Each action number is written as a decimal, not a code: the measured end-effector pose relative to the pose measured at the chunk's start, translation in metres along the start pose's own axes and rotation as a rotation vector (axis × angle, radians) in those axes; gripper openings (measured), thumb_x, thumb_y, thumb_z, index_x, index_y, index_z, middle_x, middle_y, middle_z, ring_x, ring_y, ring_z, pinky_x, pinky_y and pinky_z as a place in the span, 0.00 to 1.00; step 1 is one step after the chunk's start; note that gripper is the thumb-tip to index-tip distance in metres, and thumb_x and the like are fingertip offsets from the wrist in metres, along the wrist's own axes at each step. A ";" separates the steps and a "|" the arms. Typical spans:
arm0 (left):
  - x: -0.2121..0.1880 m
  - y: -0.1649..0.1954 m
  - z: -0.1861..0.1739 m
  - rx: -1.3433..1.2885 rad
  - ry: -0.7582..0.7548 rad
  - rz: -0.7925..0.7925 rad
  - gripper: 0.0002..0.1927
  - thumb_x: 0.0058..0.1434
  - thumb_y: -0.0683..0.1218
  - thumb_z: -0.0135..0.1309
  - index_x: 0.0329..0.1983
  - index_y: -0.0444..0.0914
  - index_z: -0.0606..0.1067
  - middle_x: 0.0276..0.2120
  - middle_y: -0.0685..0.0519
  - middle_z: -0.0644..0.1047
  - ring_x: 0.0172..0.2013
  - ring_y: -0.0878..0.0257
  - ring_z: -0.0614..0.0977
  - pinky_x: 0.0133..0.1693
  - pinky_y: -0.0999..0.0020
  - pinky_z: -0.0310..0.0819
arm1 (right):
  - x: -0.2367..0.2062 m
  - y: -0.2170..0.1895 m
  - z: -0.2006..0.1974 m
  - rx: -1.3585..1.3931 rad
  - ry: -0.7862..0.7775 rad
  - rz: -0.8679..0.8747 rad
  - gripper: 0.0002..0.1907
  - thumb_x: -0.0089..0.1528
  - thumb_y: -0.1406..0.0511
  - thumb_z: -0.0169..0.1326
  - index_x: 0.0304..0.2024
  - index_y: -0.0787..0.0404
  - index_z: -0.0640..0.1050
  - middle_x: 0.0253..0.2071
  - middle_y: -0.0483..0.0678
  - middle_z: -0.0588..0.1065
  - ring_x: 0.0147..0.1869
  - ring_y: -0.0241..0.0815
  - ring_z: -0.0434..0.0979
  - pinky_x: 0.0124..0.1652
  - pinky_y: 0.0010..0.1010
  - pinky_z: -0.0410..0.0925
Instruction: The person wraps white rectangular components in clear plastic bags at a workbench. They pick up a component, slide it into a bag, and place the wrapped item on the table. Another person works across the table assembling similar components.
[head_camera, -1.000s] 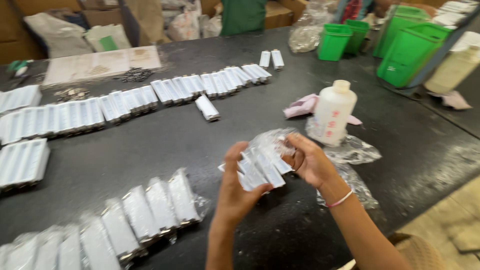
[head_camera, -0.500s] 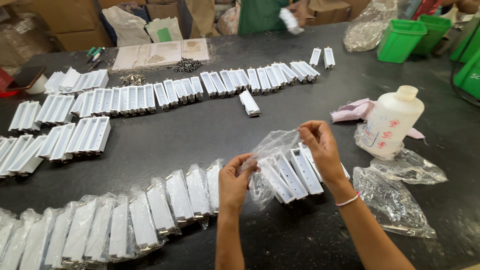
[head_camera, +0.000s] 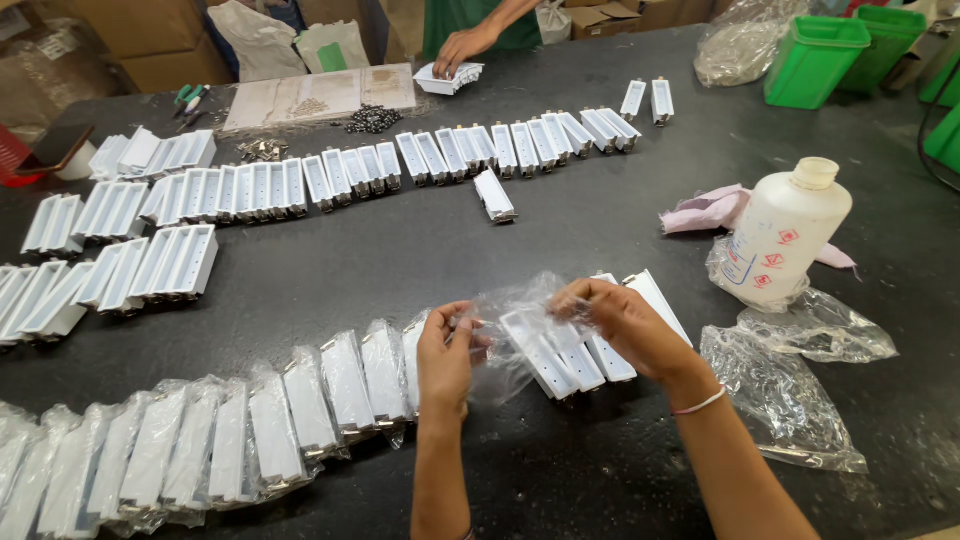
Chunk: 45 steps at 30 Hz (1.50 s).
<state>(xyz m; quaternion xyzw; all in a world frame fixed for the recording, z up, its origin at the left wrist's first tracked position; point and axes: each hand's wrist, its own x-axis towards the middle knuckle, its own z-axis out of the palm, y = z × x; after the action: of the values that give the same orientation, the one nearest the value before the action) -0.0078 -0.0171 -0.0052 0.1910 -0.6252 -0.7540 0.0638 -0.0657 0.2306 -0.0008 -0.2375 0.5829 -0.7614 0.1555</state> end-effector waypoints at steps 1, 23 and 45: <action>-0.002 0.001 0.002 0.024 0.020 -0.002 0.13 0.67 0.41 0.47 0.53 0.40 0.74 0.38 0.52 0.81 0.27 0.70 0.77 0.29 0.76 0.74 | 0.000 -0.003 0.002 0.151 -0.059 0.037 0.28 0.62 0.48 0.54 0.50 0.66 0.77 0.46 0.52 0.80 0.51 0.39 0.80 0.53 0.31 0.75; -0.011 0.003 -0.002 0.281 0.337 0.462 0.10 0.69 0.50 0.51 0.41 0.40 0.78 0.28 0.58 0.79 0.18 0.74 0.66 0.19 0.76 0.55 | 0.007 -0.007 0.016 -0.217 0.264 0.103 0.14 0.56 0.66 0.66 0.42 0.66 0.78 0.33 0.48 0.79 0.36 0.36 0.78 0.36 0.28 0.73; -0.003 0.004 -0.024 0.445 0.539 0.596 0.15 0.63 0.50 0.59 0.48 0.38 0.75 0.40 0.54 0.76 0.25 0.71 0.71 0.25 0.79 0.67 | 0.003 -0.030 0.064 -0.415 -0.034 0.065 0.50 0.49 0.64 0.67 0.71 0.57 0.58 0.72 0.51 0.60 0.70 0.51 0.67 0.50 0.38 0.75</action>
<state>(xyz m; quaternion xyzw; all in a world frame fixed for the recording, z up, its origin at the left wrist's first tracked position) 0.0031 -0.0385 -0.0042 0.2010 -0.7606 -0.4737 0.3958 -0.0322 0.1856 0.0419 -0.2582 0.7318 -0.6156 0.1375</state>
